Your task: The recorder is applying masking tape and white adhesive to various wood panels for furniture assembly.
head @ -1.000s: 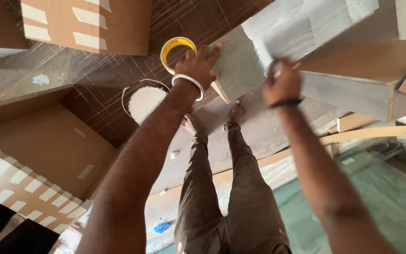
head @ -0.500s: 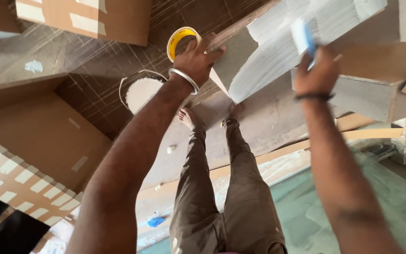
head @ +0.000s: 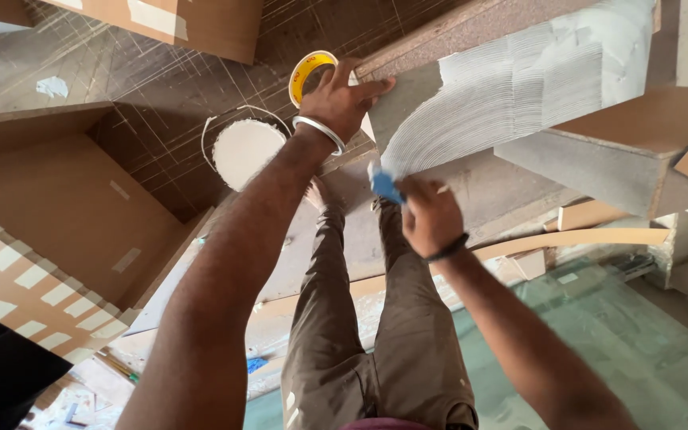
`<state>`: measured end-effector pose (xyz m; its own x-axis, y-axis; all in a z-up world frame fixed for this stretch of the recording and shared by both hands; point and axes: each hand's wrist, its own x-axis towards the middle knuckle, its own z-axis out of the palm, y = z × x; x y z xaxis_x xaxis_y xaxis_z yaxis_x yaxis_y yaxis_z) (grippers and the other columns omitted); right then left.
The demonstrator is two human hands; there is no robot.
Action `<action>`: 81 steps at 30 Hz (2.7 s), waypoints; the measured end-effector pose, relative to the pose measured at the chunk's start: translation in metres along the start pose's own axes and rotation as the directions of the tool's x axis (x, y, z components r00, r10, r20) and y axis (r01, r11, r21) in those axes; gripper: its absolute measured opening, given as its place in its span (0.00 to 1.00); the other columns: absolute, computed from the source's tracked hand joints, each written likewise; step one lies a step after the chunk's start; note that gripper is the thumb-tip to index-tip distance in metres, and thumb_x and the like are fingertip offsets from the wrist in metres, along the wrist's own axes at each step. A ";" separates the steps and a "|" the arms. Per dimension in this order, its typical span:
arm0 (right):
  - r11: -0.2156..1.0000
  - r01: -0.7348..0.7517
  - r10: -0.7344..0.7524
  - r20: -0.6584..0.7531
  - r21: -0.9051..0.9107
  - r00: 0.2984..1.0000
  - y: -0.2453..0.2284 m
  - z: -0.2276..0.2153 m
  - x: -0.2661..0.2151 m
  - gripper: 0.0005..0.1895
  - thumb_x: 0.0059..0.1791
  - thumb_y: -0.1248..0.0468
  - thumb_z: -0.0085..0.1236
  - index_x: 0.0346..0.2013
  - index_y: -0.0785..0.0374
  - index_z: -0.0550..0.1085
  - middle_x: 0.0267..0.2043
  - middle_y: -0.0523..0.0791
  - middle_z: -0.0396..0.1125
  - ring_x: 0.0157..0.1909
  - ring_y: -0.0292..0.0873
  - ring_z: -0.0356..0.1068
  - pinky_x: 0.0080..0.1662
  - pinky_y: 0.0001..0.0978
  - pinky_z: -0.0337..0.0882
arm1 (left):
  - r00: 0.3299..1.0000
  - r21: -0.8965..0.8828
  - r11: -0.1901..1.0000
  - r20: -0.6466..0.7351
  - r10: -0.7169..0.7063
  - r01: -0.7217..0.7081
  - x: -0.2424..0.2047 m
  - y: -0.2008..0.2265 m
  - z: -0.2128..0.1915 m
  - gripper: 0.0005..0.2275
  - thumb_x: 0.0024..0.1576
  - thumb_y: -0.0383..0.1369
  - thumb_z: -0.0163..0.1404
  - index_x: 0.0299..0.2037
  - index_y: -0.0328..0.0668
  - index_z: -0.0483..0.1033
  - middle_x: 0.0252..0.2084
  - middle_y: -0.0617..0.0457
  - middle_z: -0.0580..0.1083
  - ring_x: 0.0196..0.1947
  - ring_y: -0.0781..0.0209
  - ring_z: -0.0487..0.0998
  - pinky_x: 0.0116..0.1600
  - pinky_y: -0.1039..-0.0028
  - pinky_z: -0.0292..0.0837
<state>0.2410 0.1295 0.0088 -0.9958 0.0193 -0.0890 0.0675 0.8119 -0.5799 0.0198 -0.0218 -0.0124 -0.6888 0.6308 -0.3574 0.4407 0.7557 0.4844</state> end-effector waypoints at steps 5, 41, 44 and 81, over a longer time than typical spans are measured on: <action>0.989 0.141 -0.138 -0.084 0.031 0.987 0.017 -0.011 -0.013 0.17 0.47 0.73 0.54 0.50 0.62 0.76 0.44 0.50 0.76 0.42 0.50 0.74 0.46 0.42 0.74 | 0.998 -0.009 0.998 0.019 -0.062 0.062 -0.008 0.004 0.008 0.16 0.63 0.42 0.52 0.60 0.85 0.73 0.69 0.45 0.61 0.66 0.42 0.68 0.58 0.51 0.75; 0.953 -0.302 0.280 -0.345 -0.010 0.896 0.057 -0.031 0.103 0.08 0.55 0.72 0.56 0.48 0.71 0.74 0.42 0.55 0.74 0.43 0.56 0.76 0.45 0.46 0.75 | 0.940 -0.752 -0.574 0.322 0.109 0.324 -0.077 -0.014 0.144 0.29 0.65 0.57 0.46 0.57 0.34 0.67 0.39 0.47 0.73 0.36 0.60 0.78 0.35 0.70 0.76; 0.967 -0.253 0.237 -0.282 -0.019 0.930 0.054 -0.024 0.113 0.09 0.53 0.73 0.54 0.48 0.70 0.74 0.41 0.55 0.74 0.42 0.57 0.76 0.44 0.47 0.74 | 0.952 -0.781 -0.546 0.280 0.127 0.303 -0.075 -0.006 0.115 0.31 0.62 0.59 0.45 0.58 0.35 0.67 0.40 0.46 0.75 0.34 0.63 0.78 0.34 0.73 0.76; 0.991 0.040 -0.017 -0.174 0.130 0.985 -0.028 -0.066 0.082 0.08 0.58 0.70 0.55 0.51 0.68 0.77 0.47 0.51 0.74 0.49 0.47 0.76 0.55 0.40 0.73 | 0.942 -0.760 -0.583 0.115 0.316 0.289 -0.048 0.008 0.099 0.33 0.57 0.58 0.52 0.58 0.33 0.70 0.43 0.44 0.78 0.39 0.60 0.82 0.39 0.73 0.81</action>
<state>0.1535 0.1469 0.0711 -0.9922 0.1070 0.0632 0.0351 0.7290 -0.6836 0.1129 -0.0283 -0.0702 -0.4430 0.8533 -0.2749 -0.8929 -0.3923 0.2210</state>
